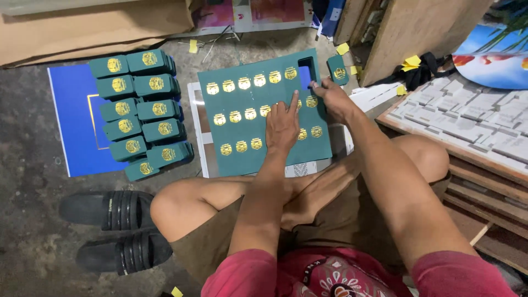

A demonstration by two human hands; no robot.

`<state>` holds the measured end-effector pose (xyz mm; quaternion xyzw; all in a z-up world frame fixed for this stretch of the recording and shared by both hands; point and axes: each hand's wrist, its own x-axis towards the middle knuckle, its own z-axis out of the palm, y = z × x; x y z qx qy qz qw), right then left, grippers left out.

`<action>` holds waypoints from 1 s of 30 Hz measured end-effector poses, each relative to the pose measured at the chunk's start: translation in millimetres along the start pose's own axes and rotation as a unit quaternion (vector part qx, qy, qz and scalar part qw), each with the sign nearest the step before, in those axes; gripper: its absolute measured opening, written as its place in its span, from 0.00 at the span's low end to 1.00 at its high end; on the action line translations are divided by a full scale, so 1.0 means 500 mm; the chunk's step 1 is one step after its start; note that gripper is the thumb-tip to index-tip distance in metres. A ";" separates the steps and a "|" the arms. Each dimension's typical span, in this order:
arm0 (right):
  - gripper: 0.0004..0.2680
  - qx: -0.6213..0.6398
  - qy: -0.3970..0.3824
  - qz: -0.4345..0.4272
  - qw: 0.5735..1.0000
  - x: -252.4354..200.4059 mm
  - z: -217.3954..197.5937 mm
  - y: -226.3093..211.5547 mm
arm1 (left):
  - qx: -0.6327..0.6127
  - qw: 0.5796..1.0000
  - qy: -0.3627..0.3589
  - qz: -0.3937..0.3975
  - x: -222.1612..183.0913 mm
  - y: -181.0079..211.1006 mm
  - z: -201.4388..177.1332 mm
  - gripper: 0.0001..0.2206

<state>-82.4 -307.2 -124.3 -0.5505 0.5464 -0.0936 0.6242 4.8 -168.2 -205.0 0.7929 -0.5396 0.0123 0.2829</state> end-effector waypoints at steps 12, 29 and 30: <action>0.23 0.055 0.105 0.050 0.992 -0.040 0.039 -0.001 | 0.025 1.000 -0.001 0.000 -0.007 -0.010 0.035 0.22; 0.31 0.197 0.032 0.110 0.974 0.084 -0.015 0.105 | 0.041 0.999 -0.011 0.001 -0.008 -0.014 0.026 0.22; 0.28 0.224 0.014 0.131 0.966 0.119 -0.022 0.144 | 0.046 0.999 -0.016 0.002 -0.010 -0.016 0.024 0.23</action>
